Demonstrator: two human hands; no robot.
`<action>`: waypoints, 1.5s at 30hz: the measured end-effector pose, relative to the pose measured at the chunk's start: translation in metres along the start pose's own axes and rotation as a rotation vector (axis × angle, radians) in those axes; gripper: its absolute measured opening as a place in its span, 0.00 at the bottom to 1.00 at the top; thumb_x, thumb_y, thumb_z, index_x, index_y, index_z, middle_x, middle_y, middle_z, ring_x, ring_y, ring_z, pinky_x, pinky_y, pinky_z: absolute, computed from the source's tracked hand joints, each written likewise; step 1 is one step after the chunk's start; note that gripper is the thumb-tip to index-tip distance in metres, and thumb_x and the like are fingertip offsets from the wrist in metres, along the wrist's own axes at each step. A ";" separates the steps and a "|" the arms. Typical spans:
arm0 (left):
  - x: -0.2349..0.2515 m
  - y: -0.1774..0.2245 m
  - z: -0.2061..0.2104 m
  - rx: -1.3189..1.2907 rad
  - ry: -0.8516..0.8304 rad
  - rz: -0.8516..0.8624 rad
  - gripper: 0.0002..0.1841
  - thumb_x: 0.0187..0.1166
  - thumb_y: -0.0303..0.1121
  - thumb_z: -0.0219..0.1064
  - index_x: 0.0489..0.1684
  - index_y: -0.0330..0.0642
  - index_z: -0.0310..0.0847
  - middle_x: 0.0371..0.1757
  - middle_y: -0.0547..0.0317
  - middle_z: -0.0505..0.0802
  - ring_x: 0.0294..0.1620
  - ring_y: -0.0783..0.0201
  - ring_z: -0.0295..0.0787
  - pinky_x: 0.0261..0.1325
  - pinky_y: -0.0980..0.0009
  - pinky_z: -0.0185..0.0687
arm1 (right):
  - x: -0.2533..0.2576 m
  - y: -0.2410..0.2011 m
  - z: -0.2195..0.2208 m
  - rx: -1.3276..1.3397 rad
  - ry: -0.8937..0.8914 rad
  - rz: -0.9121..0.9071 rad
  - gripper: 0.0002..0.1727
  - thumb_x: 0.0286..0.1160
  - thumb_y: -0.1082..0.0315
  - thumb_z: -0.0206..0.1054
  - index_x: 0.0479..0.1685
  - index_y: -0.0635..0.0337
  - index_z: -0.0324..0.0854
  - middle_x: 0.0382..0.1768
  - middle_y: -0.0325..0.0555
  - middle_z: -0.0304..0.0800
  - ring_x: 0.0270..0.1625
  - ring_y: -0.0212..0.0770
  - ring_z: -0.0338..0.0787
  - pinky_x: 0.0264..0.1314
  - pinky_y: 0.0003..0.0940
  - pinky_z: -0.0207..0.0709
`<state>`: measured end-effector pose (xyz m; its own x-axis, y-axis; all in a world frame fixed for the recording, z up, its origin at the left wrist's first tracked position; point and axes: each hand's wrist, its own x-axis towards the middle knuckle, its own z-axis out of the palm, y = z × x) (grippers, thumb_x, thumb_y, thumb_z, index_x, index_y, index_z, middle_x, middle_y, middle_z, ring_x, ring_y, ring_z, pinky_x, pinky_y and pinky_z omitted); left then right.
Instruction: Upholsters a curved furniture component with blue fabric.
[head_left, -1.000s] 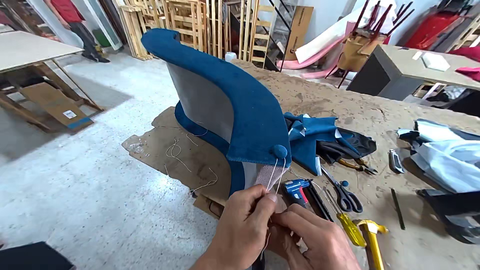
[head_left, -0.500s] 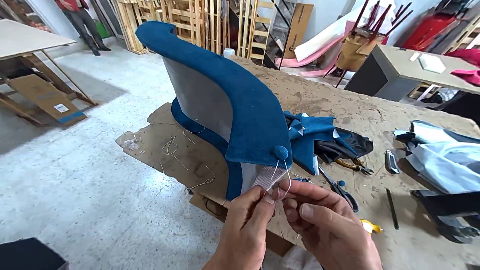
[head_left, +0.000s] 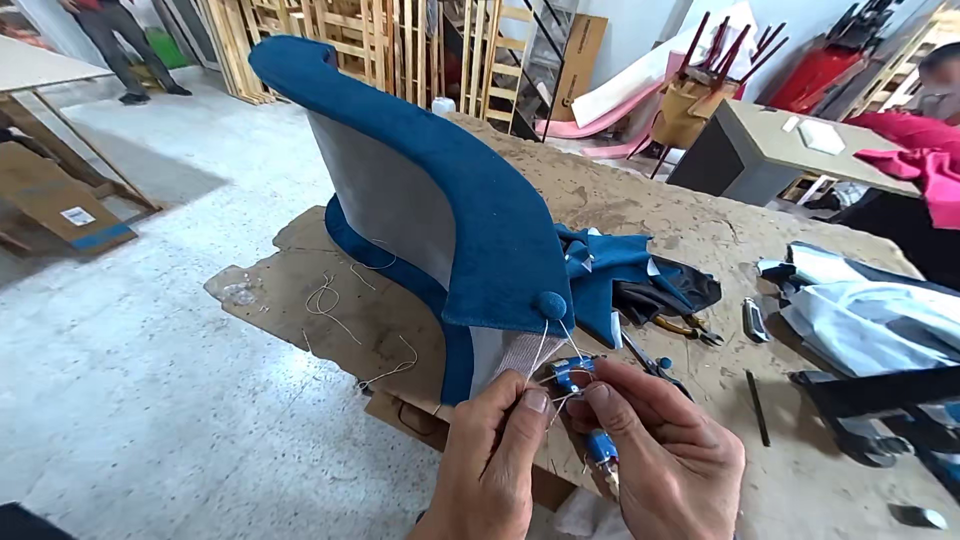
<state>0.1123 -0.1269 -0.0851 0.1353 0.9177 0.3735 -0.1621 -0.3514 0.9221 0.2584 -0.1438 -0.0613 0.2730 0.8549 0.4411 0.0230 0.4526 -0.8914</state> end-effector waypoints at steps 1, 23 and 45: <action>0.001 0.000 -0.001 0.002 0.000 0.006 0.17 0.92 0.40 0.51 0.30 0.47 0.79 0.20 0.75 0.71 0.18 0.82 0.62 0.21 0.84 0.57 | -0.002 0.001 -0.001 0.010 0.037 0.010 0.09 0.76 0.79 0.67 0.50 0.70 0.89 0.37 0.52 0.97 0.34 0.40 0.97 0.36 0.31 0.94; 0.069 0.048 -0.104 0.983 -0.050 0.389 0.14 0.82 0.51 0.61 0.27 0.60 0.82 0.17 0.84 0.75 0.14 0.86 0.63 0.14 0.83 0.58 | 0.072 -0.029 -0.078 0.315 -0.048 0.095 0.17 0.76 0.65 0.48 0.33 0.35 0.84 0.15 0.24 0.71 0.16 0.21 0.71 0.22 0.20 0.72; 0.099 0.026 -0.115 0.602 -0.031 0.391 0.25 0.82 0.38 0.68 0.10 0.55 0.60 0.11 0.77 0.64 0.13 0.83 0.52 0.17 0.85 0.44 | 0.109 0.033 -0.093 -0.464 -0.653 -0.397 0.27 0.89 0.55 0.56 0.12 0.52 0.66 0.19 0.33 0.66 0.23 0.24 0.66 0.23 0.21 0.55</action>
<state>0.0092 -0.0235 -0.0359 0.2066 0.7015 0.6821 0.3621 -0.7025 0.6127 0.3781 -0.0595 -0.0519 -0.4369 0.6948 0.5712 0.4246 0.7192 -0.5500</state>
